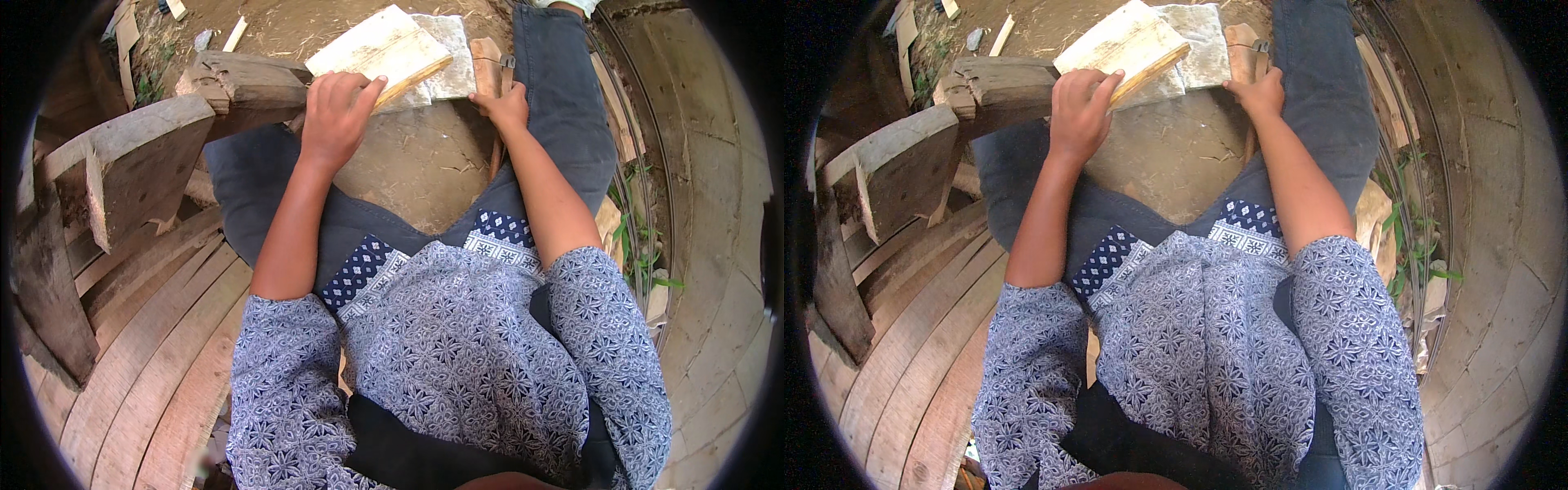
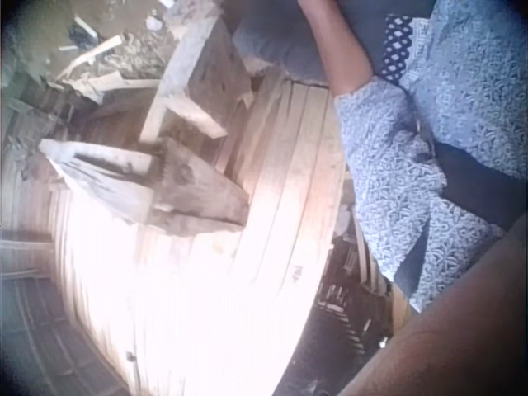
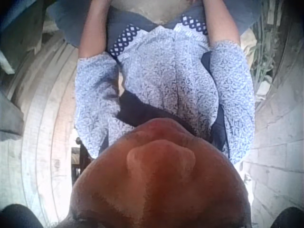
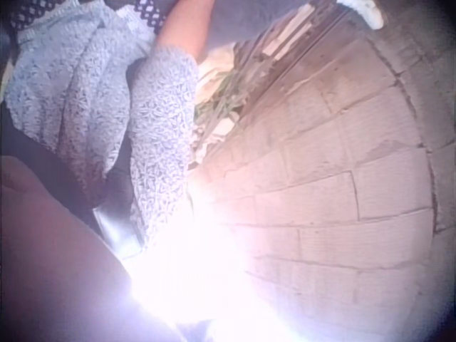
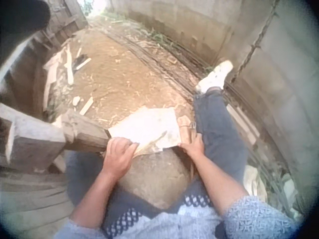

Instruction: The person assembles a small wooden box by hammering nails into the frame while sitting on the ground. They repeatedly position the pieces, strike the nails, and inspect the joints before placing the finished box on a nearby wooden surface.

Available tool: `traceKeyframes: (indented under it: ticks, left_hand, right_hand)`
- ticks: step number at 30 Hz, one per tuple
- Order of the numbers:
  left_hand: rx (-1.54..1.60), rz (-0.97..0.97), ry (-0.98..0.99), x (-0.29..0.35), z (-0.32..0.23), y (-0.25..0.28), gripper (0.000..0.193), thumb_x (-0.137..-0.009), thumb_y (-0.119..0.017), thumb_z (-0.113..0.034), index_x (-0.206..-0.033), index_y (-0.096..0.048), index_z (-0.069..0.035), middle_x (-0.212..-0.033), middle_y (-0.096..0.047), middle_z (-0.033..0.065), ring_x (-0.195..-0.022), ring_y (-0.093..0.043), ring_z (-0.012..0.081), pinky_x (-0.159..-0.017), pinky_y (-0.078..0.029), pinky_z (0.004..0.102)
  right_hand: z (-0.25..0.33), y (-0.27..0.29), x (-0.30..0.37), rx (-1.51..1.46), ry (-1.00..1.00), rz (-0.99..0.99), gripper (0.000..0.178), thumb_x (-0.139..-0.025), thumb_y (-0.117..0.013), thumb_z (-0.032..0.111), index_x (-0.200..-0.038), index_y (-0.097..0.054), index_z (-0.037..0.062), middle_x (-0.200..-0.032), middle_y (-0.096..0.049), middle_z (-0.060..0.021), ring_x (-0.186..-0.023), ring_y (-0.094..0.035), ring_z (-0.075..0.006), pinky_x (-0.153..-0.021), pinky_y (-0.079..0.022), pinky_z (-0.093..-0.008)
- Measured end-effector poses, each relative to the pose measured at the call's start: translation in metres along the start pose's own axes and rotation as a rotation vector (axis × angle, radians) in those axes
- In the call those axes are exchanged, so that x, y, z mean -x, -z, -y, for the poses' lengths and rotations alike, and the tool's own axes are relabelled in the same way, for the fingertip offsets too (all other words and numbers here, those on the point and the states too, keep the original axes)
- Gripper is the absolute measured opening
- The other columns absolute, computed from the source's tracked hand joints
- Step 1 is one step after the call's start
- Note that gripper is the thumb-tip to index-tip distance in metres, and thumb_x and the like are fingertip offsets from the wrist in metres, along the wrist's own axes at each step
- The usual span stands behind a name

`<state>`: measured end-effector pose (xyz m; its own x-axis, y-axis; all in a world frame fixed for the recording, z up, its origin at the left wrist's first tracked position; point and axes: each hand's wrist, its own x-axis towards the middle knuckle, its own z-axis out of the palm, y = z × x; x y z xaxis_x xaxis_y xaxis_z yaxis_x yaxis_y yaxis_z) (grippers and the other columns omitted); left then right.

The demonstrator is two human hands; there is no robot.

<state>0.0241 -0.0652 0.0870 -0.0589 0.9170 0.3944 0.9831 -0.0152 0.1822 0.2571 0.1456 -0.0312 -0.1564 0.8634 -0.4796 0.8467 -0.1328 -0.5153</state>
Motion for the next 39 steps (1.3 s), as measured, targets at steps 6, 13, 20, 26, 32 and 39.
traceKeyframes:
  ticks: [6, 13, 20, 26, 32, 39]
  left_hand:
    - [0.390, -0.036, 0.344, -0.006, -0.014, -0.005, 0.057, -0.076, -0.074, -0.002, -0.129, -0.055, -0.007, -0.122, -0.058, 0.0109, -0.112, -0.058, 0.0330, -0.097, -0.047, 0.0434]
    - [1.026, -0.024, 0.812, 0.013, -0.002, -0.034, 0.060, -0.088, -0.074, -0.015, -0.141, -0.048, -0.002, -0.132, -0.059, 0.0121, -0.118, -0.057, 0.0185, -0.101, -0.045, 0.0317]
    - [0.961, 0.031, 1.059, 0.023, 0.026, -0.052, 0.050, -0.088, -0.072, -0.014, -0.134, -0.059, -0.001, -0.126, -0.065, 0.0135, -0.117, -0.060, 0.0171, -0.098, -0.047, 0.0306]
    - [0.389, 0.130, 0.760, 0.040, 0.037, -0.069, 0.045, -0.087, -0.067, -0.017, -0.127, -0.062, 0.002, -0.119, -0.065, 0.0250, -0.111, -0.063, 0.0373, -0.098, -0.047, 0.0407]
    - [0.449, 0.083, 0.806, 0.047, 0.038, -0.079, 0.043, -0.089, -0.064, -0.015, -0.128, -0.061, 0.000, -0.118, -0.066, 0.0241, -0.111, -0.063, 0.0391, -0.097, -0.048, 0.0406]
    - [0.760, -0.003, 0.851, 0.032, 0.042, -0.078, 0.040, -0.092, -0.062, -0.009, -0.131, -0.060, 0.000, -0.120, -0.069, 0.0176, -0.111, -0.066, 0.0251, -0.097, -0.048, 0.0344]
  right_hand:
    - [0.008, 0.005, 0.007, 0.042, 0.003, -0.026, 0.099, -0.060, -0.093, 0.041, -0.130, -0.041, -0.0057, -0.120, -0.063, -0.0264, -0.109, -0.065, -0.0363, -0.091, -0.053, -0.0405]
    - [0.007, 0.004, 0.005, 0.049, 0.019, -0.064, 0.096, -0.062, -0.091, 0.040, -0.132, -0.043, -0.0048, -0.123, -0.062, -0.0250, -0.112, -0.063, -0.0352, -0.095, -0.050, -0.0394]
    - [0.006, 0.007, 0.006, 0.004, 0.001, -0.047, 0.095, -0.062, -0.088, 0.037, -0.134, -0.042, -0.0049, -0.124, -0.061, -0.0259, -0.114, -0.062, -0.0373, -0.097, -0.051, -0.0406]
    - [0.002, 0.004, 0.001, 0.039, 0.015, -0.070, 0.095, -0.062, -0.087, 0.036, -0.134, -0.042, -0.0048, -0.126, -0.061, -0.0266, -0.115, -0.062, -0.0368, -0.097, -0.051, -0.0405]
    - [0.002, 0.003, 0.001, 0.007, -0.003, -0.031, 0.095, -0.062, -0.087, 0.037, -0.135, -0.042, -0.0047, -0.125, -0.062, -0.0258, -0.114, -0.063, -0.0370, -0.097, -0.051, -0.0415]
    - [0.027, 0.024, 0.010, -0.184, 0.068, -0.124, 0.085, -0.062, -0.085, 0.035, -0.129, -0.048, -0.0037, -0.117, -0.066, -0.0236, -0.107, -0.066, -0.0358, -0.092, -0.053, -0.0413]
